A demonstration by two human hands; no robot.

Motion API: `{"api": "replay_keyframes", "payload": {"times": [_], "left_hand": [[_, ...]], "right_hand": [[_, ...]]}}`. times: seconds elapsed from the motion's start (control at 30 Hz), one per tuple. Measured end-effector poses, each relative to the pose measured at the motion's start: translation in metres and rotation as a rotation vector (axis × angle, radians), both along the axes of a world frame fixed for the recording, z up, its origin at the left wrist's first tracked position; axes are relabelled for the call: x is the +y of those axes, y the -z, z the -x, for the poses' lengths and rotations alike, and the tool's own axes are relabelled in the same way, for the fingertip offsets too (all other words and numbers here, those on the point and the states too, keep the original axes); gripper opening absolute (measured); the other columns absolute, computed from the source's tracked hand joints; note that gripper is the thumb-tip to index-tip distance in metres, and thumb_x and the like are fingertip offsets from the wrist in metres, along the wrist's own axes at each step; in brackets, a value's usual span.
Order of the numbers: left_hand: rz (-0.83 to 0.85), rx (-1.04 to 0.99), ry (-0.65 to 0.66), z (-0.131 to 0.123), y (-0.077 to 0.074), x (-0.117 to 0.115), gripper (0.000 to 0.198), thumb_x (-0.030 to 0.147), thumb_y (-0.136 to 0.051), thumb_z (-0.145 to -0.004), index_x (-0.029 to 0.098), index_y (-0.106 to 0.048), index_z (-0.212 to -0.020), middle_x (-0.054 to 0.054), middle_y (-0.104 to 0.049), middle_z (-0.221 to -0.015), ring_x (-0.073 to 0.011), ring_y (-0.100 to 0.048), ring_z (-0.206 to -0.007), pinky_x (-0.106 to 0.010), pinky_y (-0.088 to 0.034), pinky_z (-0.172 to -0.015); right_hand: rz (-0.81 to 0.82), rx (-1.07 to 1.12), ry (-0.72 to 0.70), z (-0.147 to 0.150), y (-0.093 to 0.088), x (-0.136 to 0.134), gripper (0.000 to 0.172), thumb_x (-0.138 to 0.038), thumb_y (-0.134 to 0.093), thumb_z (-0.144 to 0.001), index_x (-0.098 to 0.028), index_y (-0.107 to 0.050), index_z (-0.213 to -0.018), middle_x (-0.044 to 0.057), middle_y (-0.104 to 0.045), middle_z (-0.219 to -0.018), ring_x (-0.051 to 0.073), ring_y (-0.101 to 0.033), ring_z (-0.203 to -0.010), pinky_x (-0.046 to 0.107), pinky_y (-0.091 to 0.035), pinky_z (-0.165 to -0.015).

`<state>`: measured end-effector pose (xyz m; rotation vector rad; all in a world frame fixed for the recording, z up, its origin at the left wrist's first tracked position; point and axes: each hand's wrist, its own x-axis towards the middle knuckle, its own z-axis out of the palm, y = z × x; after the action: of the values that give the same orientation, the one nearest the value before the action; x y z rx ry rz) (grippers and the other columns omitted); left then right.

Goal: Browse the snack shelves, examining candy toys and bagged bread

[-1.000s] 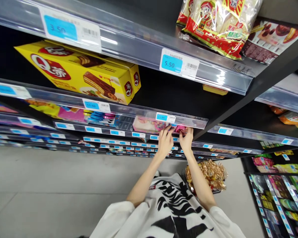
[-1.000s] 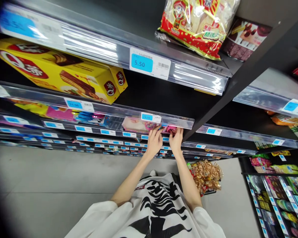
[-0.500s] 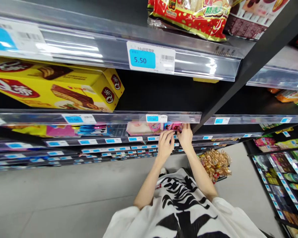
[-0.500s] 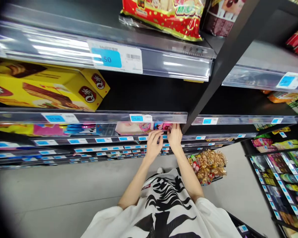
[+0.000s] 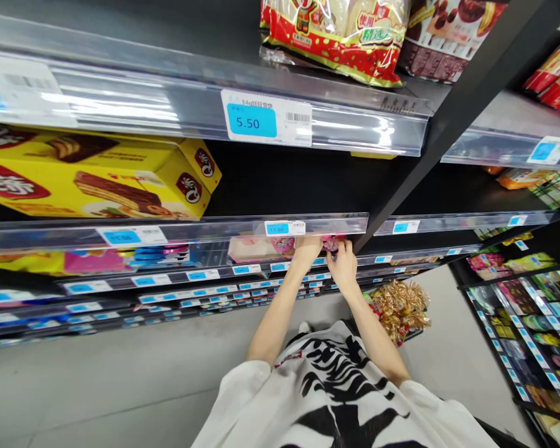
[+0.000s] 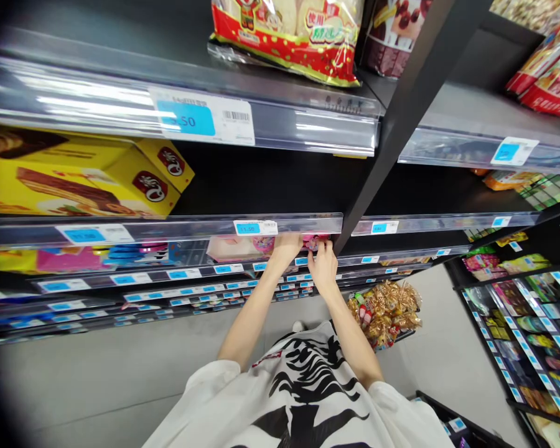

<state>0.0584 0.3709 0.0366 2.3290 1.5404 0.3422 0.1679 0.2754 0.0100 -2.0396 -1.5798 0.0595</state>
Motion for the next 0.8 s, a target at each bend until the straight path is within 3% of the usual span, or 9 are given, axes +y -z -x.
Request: {"api": "replay_keyframes", "payload": {"times": [0.17,0.37,0.5,0.63,0.7,0.8], "left_hand": [[0.039,0.031,0.000,0.003,-0.003,0.006,0.030,0.020,-0.048,-0.097,0.016,-0.078,-0.102,-0.015,-0.080,-0.100,-0.0285,-0.074,-0.099,-0.033,-0.053,-0.088],[-0.007,0.057,-0.008,-0.001,-0.009,-0.003,0.034,0.024,-0.045,-0.102,0.016,-0.077,-0.107,-0.016,-0.079,-0.105,-0.0299,-0.073,-0.103,-0.036,-0.052,-0.092],[-0.109,0.047,0.005,0.000,-0.006,-0.018,0.039,0.039,-0.044,-0.106,0.018,-0.075,-0.117,-0.016,-0.077,-0.116,-0.0330,-0.069,-0.113,-0.043,-0.048,-0.103],[-0.198,0.041,0.005,0.004,0.007,-0.028,0.038,0.044,-0.052,-0.103,0.016,-0.075,-0.117,-0.019,-0.076,-0.114,-0.0364,-0.066,-0.116,-0.049,-0.044,-0.108],[-0.203,0.031,0.001,0.005,0.013,-0.027,0.037,0.043,-0.052,-0.102,0.016,-0.075,-0.113,-0.020,-0.076,-0.111,-0.0376,-0.066,-0.115,-0.053,-0.042,-0.109],[-0.220,-0.031,-0.029,0.003,0.020,-0.027,0.039,0.048,-0.053,-0.101,0.017,-0.075,-0.111,-0.020,-0.075,-0.111,-0.0388,-0.063,-0.118,-0.055,-0.041,-0.110]], "right_hand": [[0.002,0.030,-0.048,0.003,0.005,-0.003,0.025,-0.031,-0.058,-0.099,-0.020,-0.070,-0.118,0.011,-0.069,-0.119,0.023,-0.072,-0.091,0.034,-0.056,-0.084],[0.052,0.054,-0.080,0.006,0.010,-0.004,0.034,-0.029,-0.058,-0.098,-0.021,-0.064,-0.131,0.013,-0.065,-0.135,0.024,-0.074,-0.092,0.034,-0.058,-0.080],[0.027,0.066,-0.100,0.007,0.012,-0.014,0.040,-0.029,-0.057,-0.098,-0.022,-0.061,-0.137,0.012,-0.061,-0.142,0.026,-0.072,-0.106,0.035,-0.060,-0.083],[0.060,0.166,-0.198,0.008,0.029,-0.042,0.037,-0.025,-0.053,-0.099,-0.020,-0.061,-0.135,0.011,-0.057,-0.146,0.023,-0.068,-0.118,0.033,-0.057,-0.096],[0.180,0.217,-0.291,0.008,0.043,-0.064,0.031,-0.022,-0.052,-0.099,-0.022,-0.065,-0.128,0.008,-0.064,-0.138,0.019,-0.069,-0.110,0.029,-0.054,-0.096],[0.372,0.261,-0.382,0.001,0.068,-0.098,0.018,-0.022,-0.069,-0.090,-0.025,-0.073,-0.107,-0.001,-0.075,-0.111,0.014,-0.071,-0.086,0.023,-0.054,-0.082]]}}
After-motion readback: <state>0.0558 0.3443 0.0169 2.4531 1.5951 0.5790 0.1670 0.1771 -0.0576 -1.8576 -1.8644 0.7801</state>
